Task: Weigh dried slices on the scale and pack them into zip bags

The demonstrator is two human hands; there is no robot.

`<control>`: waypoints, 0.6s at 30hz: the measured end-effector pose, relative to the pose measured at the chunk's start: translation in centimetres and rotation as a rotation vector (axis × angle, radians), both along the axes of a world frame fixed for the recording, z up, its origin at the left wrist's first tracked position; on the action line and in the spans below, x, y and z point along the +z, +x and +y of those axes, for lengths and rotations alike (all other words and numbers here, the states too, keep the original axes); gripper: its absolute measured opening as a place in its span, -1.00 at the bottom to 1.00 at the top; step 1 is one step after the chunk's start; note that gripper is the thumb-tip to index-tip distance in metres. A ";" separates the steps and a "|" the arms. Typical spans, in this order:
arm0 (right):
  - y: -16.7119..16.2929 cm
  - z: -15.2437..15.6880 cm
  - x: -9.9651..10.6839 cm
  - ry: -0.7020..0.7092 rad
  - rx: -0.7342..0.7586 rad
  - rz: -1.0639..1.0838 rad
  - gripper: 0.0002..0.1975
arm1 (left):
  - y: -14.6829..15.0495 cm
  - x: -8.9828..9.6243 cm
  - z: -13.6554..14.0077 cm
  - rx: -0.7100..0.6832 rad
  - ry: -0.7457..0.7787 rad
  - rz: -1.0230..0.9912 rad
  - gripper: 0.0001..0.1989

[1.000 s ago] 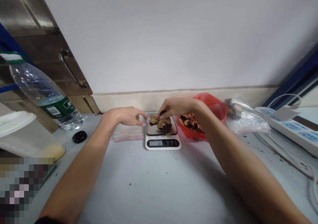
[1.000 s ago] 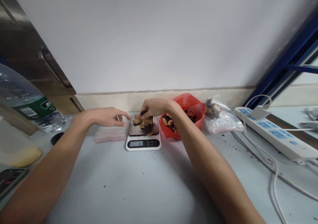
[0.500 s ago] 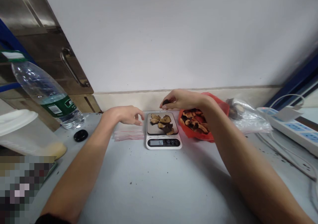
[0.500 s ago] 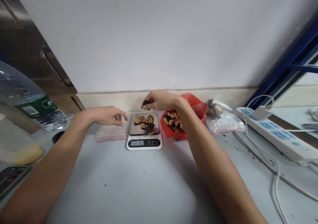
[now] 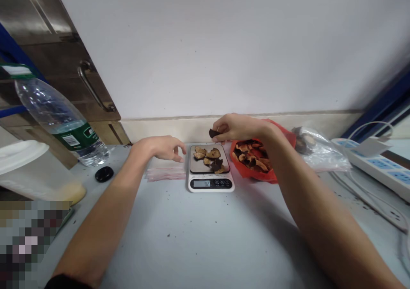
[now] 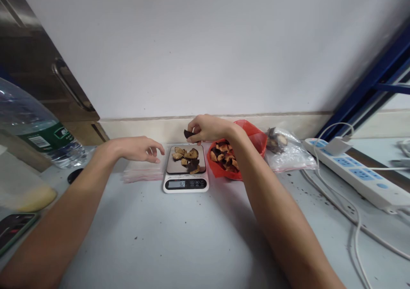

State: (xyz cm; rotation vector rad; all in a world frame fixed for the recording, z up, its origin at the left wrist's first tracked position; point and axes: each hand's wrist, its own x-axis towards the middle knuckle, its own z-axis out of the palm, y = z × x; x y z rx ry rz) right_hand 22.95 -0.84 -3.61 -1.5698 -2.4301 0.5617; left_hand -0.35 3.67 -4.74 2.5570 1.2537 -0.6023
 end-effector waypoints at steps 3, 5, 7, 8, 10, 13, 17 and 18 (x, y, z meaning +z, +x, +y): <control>0.2 0.3 -0.2 -0.004 0.030 -0.008 -0.93 | -0.2 -0.1 0.2 -0.007 -0.004 -0.001 -0.58; 0.4 0.6 -0.4 -0.013 0.029 -0.014 -0.89 | -0.3 -0.2 0.4 -0.004 0.000 0.008 -0.59; 0.5 0.8 -0.5 -0.016 0.032 -0.019 -0.85 | -0.4 -0.4 0.6 0.005 0.010 0.019 -0.59; 0.5 0.9 -0.6 -0.014 0.036 -0.021 -0.84 | -0.4 -0.5 0.7 0.012 0.015 0.026 -0.58; 0.4 1.0 -0.6 -0.008 0.038 -0.026 -0.83 | -0.4 -0.6 0.8 0.035 0.016 0.049 -0.56; 0.4 1.0 -0.6 -0.008 0.011 -0.030 -0.79 | -0.2 -0.6 0.7 0.086 0.002 0.077 -0.53; 0.4 1.0 -0.6 -0.009 -0.004 -0.031 -0.76 | 0.1 -0.7 0.4 0.137 -0.011 0.111 -0.56; 0.4 1.1 -0.7 -0.015 0.000 -0.033 -0.77 | 0.1 -0.7 0.4 0.146 -0.018 0.114 -0.59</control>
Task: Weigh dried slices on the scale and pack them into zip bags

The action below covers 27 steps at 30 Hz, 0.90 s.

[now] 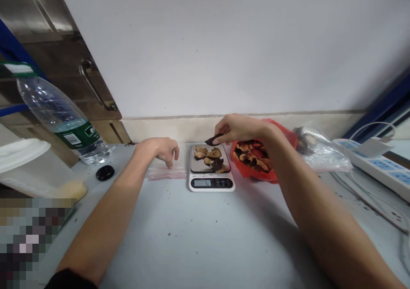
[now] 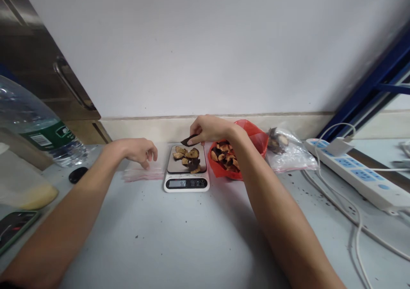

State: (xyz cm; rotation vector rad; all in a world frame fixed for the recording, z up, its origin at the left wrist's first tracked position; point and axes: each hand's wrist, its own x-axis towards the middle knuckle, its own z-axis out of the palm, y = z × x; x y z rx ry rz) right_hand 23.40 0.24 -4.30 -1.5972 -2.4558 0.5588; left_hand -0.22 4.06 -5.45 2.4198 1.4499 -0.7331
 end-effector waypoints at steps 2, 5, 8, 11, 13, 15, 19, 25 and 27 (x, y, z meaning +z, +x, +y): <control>0.0 0.2 -0.1 -0.016 0.016 -0.007 -0.79 | 0.1 -0.1 0.0 0.012 -0.016 -0.008 -0.65; -0.1 0.2 -0.2 -0.041 0.037 -0.018 -0.79 | 0.1 -0.3 0.1 0.014 -0.027 -0.023 -0.70; 0.1 -0.2 0.2 -0.045 0.028 -0.035 -0.77 | 0.0 -0.5 0.3 0.000 -0.035 -0.024 -0.69; 0.8 -0.9 0.9 -0.020 -0.013 -0.019 -0.74 | 0.1 -0.7 0.5 -0.010 -0.042 -0.021 -0.65; 1.4 -1.3 1.3 -0.002 -0.032 0.008 -0.72 | 0.1 -0.8 0.5 -0.007 -0.034 -0.008 -0.69; 1.8 -1.5 1.5 0.015 -0.043 0.022 -0.72 | 0.2 -0.9 0.4 -0.002 -0.018 0.009 -0.74; 2.0 -1.4 1.3 0.008 -0.073 -0.014 -0.75 | 0.2 -0.7 0.2 -0.005 0.006 0.015 -0.75; 1.1 -0.9 0.6 -0.055 -0.017 -0.052 -0.74 | 0.0 -0.4 0.0 -0.020 0.001 -0.015 -0.68; 0.4 -0.6 0.2 -0.072 0.022 -0.042 -0.75 | 0.0 -0.4 0.0 -0.021 -0.001 -0.027 -0.67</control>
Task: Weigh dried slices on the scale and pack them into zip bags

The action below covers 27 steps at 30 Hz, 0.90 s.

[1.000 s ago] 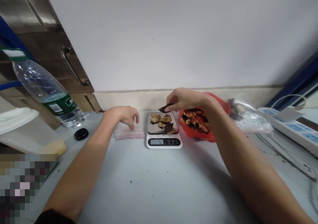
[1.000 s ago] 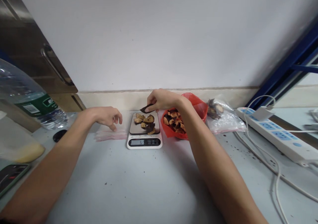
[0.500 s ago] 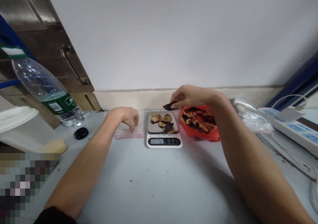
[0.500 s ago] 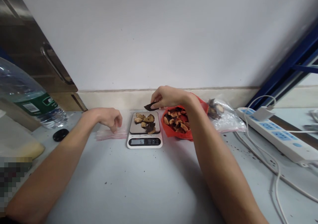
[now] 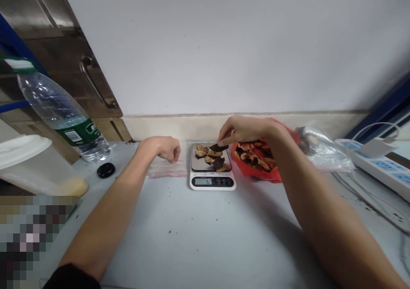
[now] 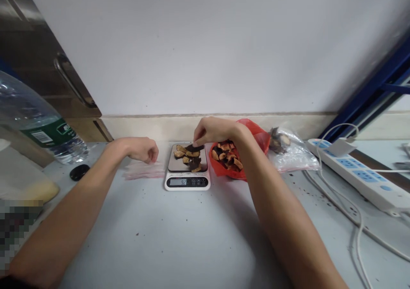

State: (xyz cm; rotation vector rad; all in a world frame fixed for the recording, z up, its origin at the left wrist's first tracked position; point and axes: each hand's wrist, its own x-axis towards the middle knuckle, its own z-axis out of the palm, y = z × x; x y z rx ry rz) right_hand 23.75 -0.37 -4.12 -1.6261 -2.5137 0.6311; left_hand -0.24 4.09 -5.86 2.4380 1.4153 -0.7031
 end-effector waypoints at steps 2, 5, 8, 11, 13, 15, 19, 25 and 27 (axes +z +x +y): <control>-0.8 0.3 -0.6 -0.019 0.038 -0.006 -0.77 | 0.0 0.0 0.0 -0.002 -0.003 -0.006 -0.67; -1.6 0.9 -1.5 -0.033 0.052 -0.029 -0.80 | 0.0 0.0 0.1 -0.008 -0.006 -0.008 -0.69; -1.8 1.1 -1.8 -0.017 -0.002 -0.043 -0.78 | 0.0 0.0 0.1 -0.015 0.001 -0.015 -0.70; -1.4 1.0 -1.4 0.050 -0.035 -0.052 -0.75 | -0.2 0.1 0.1 -0.030 0.010 -0.026 -0.70; -1.1 0.9 -1.1 0.100 -0.037 -0.058 -0.76 | -0.5 0.3 0.2 -0.052 0.019 -0.045 -0.70; -0.8 0.8 -0.9 0.145 -0.030 -0.049 -0.77 | -1.0 0.6 0.3 -0.085 0.054 -0.094 -0.71; -1.0 0.5 -0.6 0.256 -0.019 0.064 -0.74 | -1.6 1.7 0.4 -0.178 0.172 -0.301 -0.73; -2.8 -0.8 -0.2 0.255 0.156 0.294 -0.62 | -1.1 2.9 -0.9 -0.148 0.369 -0.762 -0.83; -3.4 -1.1 -0.1 0.251 0.202 0.307 -0.63 | -0.8 2.9 -1.2 -0.135 0.416 -0.865 -0.81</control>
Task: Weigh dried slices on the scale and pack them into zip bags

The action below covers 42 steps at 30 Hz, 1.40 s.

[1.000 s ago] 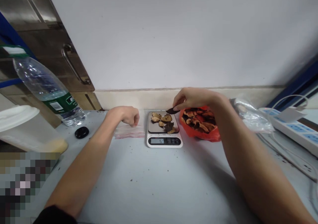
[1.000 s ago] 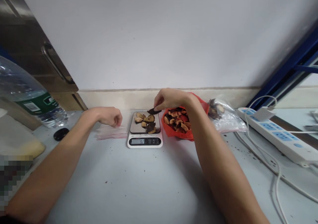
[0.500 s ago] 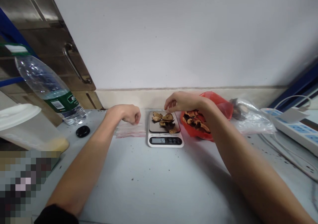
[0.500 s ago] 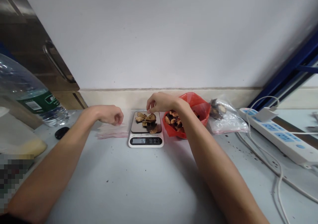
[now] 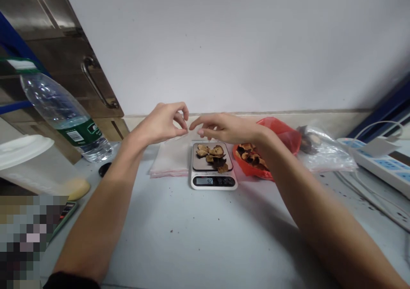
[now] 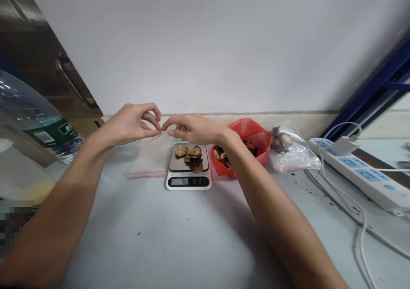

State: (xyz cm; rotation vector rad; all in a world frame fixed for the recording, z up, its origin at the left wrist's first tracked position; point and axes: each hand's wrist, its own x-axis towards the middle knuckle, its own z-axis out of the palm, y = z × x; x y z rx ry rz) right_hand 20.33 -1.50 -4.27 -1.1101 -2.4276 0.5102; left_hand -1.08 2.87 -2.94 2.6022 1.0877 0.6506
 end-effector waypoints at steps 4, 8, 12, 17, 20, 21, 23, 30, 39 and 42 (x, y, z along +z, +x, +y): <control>-1.0 -0.1 -0.1 -0.010 -0.100 -0.083 -0.65 | 0.4 -0.1 -0.5 0.000 0.120 -0.157 -0.83; -1.2 0.3 -0.2 0.088 -0.397 0.009 -0.79 | 0.7 0.2 -1.0 -0.018 0.184 -0.199 -0.75; -1.1 0.5 -0.1 0.136 -0.425 0.264 -0.94 | 0.8 0.1 -1.1 -0.108 0.068 -0.011 -0.20; -1.0 0.4 -0.2 0.160 -0.369 0.370 -0.78 | 0.9 -0.4 -0.8 -0.193 -0.030 0.168 0.17; -1.0 0.4 -0.3 0.156 -0.309 0.339 -0.71 | 1.0 -0.5 -0.8 -0.194 -0.040 0.154 0.07; -1.0 0.3 -0.2 0.141 -0.282 0.325 -0.70 | 1.0 -0.4 -0.7 -0.174 -0.037 0.156 0.04; -0.7 0.3 -0.1 0.103 -0.257 0.312 -0.72 | 0.8 -0.3 -0.5 -0.109 -0.026 0.193 -0.01; 1.8 -0.1 0.8 -0.151 -0.322 -0.273 -0.76 | -1.0 -0.6 1.0 0.019 -0.194 0.543 -0.11; 1.6 1.0 -1.1 -0.328 -0.241 -0.511 -0.74 | -1.0 -1.3 1.3 -0.034 -0.292 0.608 -0.25; 1.6 1.5 -1.6 -0.368 -0.231 -0.458 -0.79 | -0.9 -1.3 1.3 -0.045 -0.280 0.616 -0.25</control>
